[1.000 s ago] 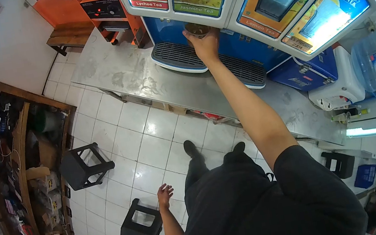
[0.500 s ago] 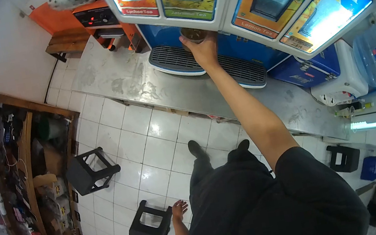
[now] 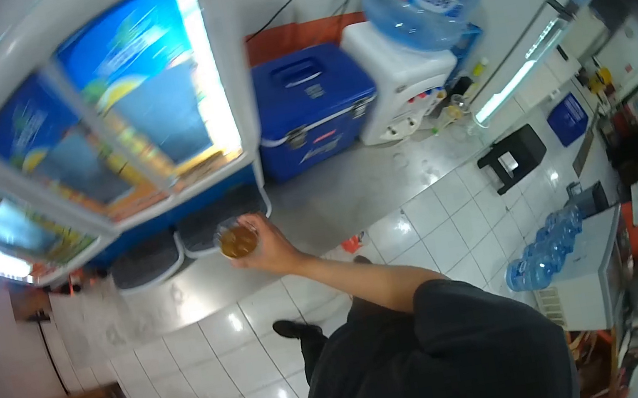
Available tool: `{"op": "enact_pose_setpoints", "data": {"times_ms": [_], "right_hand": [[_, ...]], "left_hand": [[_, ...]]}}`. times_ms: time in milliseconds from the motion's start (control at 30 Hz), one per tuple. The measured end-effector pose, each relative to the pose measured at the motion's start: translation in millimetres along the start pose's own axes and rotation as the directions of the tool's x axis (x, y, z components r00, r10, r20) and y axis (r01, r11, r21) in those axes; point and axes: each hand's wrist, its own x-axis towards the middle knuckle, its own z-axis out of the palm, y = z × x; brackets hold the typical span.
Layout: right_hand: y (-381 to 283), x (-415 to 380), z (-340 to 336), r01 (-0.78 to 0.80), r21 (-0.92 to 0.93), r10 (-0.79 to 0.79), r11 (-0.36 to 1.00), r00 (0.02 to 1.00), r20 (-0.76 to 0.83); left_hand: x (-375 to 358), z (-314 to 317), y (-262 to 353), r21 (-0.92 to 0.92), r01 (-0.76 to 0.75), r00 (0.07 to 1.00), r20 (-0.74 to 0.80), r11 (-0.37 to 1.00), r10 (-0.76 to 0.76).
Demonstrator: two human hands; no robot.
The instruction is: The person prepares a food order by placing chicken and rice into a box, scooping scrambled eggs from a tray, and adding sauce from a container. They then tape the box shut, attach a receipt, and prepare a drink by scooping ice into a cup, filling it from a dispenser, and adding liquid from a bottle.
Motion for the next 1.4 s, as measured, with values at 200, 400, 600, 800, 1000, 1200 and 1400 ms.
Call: {"op": "enact_pose_setpoints", "data": {"times_ms": [200,400,600,800,1000,1200,1400], "right_hand": [[105.1,-56.3,-188.9,-0.11,-0.063,0.108,0.992,0.993,-0.037],[200.2,-66.4,-346.8,-0.117,-0.115,0.105,0.987,0.989,-0.099],[235.3,-70.2,-401.3,-0.066,-0.058,0.059,0.996,0.991,-0.119],[215.4,-85.6,-443.8,-0.105,-0.016,0.103,0.994,0.988,-0.115],[173.4,-66.6,-655.2,-0.241,-0.075,0.11,0.968,0.67,-0.734],[271.6,-14.5,-801.6,-0.532,-0.219,0.053,0.818,0.449,-0.892],[319.1,26.6,-814.9,-0.581,-0.049,0.204,0.812,0.363,-0.909]], "left_hand": [[16.3,51.5,3.6,-0.118,-0.143,0.948,0.269,0.983,0.17],[-25.2,255.6,22.8,0.319,-0.369,0.908,0.325,0.873,0.265],[-97.1,427.8,38.5,0.415,-0.357,0.904,0.378,0.837,0.198],[-138.7,458.6,49.9,0.499,-0.344,0.921,0.345,0.795,0.182],[-150.4,483.9,56.7,0.499,-0.326,0.933,0.304,0.803,0.19],[-156.1,513.7,77.1,0.513,-0.357,0.923,0.324,0.781,0.208],[-159.6,541.9,86.3,0.499,-0.397,0.906,0.348,0.77,0.242]]}}
